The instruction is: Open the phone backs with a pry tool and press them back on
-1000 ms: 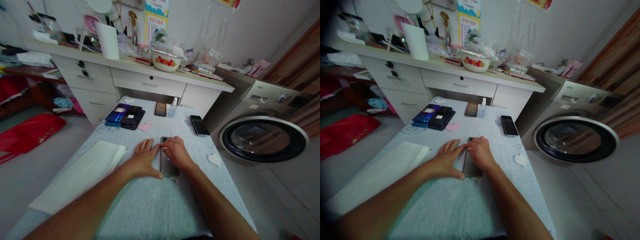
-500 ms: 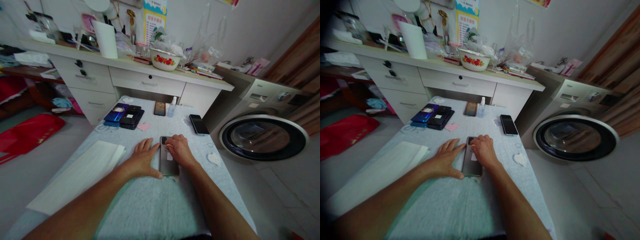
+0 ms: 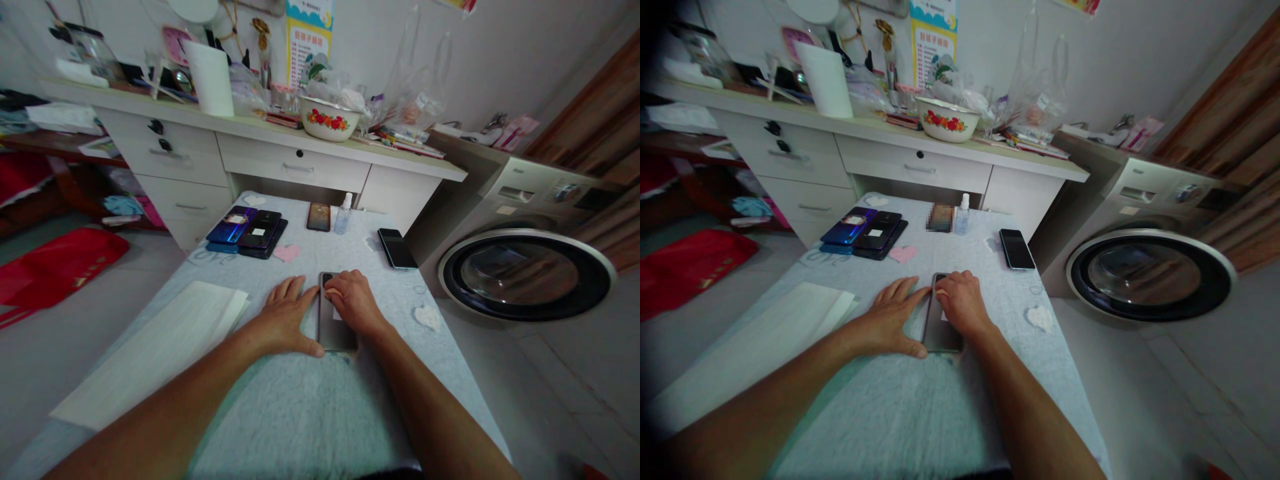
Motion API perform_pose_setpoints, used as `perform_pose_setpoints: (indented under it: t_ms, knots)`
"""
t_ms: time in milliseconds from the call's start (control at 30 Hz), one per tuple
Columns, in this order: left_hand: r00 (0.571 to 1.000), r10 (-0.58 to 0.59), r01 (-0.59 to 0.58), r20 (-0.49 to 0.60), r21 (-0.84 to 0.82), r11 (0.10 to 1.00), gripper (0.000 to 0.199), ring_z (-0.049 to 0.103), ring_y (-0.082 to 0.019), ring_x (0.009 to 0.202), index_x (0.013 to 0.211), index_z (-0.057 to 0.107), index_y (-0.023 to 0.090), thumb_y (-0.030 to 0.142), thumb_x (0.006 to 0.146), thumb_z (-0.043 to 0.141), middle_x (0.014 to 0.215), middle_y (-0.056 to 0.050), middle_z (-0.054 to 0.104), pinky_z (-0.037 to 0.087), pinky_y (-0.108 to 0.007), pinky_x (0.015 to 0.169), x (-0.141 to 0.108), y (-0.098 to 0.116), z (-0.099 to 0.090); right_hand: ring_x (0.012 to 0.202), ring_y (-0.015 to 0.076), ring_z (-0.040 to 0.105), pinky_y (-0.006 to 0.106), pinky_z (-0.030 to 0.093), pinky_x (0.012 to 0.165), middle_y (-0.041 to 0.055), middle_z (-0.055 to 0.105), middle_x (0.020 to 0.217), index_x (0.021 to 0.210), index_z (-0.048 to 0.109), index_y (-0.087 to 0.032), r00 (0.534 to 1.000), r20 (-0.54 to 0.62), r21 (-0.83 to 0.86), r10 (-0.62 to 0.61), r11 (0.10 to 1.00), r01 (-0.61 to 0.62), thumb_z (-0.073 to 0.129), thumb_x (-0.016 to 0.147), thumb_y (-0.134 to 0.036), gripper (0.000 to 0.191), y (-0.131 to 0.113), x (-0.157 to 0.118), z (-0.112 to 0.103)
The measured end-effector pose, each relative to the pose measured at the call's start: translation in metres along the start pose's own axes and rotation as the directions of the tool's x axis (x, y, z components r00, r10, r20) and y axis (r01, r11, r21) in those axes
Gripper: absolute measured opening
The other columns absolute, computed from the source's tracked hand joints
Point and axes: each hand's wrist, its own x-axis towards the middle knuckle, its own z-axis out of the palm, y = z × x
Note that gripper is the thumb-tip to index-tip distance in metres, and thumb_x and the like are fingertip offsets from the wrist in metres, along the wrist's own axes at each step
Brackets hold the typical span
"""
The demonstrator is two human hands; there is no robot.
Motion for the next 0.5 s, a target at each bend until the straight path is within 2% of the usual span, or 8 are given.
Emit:
perform_pose_setpoints:
  t_ms: [233, 500]
  knots:
    - [1.0, 0.001, -0.001, -0.014, -0.013, 1.0, 0.128, 0.003, -0.044, 0.144, 0.15, 0.024, 0.019, 0.08, 0.046, 0.068, 0.159, -0.019, 0.009, 0.015, -0.055, 0.113, 0.0011, -0.0025, 0.0035, 0.085, 0.0179, 0.048, 0.032, 0.031, 0.081, 0.0036, 0.061, 0.086, 0.088, 0.069, -0.02, 0.988, 0.075, 0.094, -0.132, 0.988, 0.125, 0.057, 0.087, -0.019, 0.011, -0.0042, -0.002, -0.0045]
    - [1.0, 0.005, -0.005, 0.0, -0.004, 1.0, 0.128, 0.004, -0.045, 0.144, 0.15, 0.024, 0.017, 0.08, 0.047, 0.068, 0.159, -0.021, 0.009, 0.016, -0.056, 0.113, -0.0003, 0.0005, 0.0002, 0.085, 0.0181, 0.048, 0.032, 0.03, 0.08, 0.0023, 0.061, 0.086, 0.085, 0.068, -0.021, 0.986, 0.11, 0.083, -0.122, 0.99, 0.113, 0.056, 0.084, -0.018, 0.012, 0.0012, -0.0032, -0.0074]
